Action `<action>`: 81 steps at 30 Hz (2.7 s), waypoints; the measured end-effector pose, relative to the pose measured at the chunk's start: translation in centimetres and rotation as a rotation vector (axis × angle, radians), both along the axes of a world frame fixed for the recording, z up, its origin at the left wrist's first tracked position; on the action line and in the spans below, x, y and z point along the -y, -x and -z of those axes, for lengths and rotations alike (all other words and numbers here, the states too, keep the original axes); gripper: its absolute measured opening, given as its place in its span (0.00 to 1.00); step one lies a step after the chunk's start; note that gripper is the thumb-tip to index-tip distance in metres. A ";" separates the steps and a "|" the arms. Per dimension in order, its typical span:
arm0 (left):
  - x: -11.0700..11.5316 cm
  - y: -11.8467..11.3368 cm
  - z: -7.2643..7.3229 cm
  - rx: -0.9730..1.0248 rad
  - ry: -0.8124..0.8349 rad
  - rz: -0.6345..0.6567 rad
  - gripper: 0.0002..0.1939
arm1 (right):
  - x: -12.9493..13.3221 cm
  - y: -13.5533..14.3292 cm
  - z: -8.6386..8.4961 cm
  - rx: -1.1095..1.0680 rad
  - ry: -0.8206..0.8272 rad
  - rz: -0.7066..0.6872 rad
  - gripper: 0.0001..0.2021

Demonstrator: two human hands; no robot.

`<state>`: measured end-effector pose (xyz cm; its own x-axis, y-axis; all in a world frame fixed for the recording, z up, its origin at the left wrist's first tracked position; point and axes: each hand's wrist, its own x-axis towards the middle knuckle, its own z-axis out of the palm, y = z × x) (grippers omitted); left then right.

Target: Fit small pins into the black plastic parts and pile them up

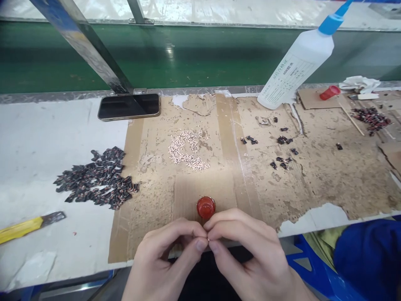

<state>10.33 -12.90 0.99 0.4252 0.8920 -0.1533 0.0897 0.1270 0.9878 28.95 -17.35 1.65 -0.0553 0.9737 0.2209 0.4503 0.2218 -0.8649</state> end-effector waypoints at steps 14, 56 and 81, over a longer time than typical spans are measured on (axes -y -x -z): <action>-0.3 1.9 -0.1 0.031 0.301 -0.331 0.03 | -0.4 -0.8 1.6 0.436 -0.133 0.113 0.09; 0.0 -6.3 -3.4 0.282 0.559 -0.149 0.06 | 1.7 -2.6 -1.1 -0.397 0.084 0.309 0.10; -0.2 -6.5 -3.9 0.181 0.540 -0.143 0.05 | 1.5 -3.7 -1.1 -0.286 0.050 0.229 0.09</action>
<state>16.83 -12.66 4.94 0.3686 0.7580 -0.5382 -0.1297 0.6152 0.7776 32.68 -18.82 2.78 0.2221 0.9637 0.1479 0.2213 0.0978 -0.9703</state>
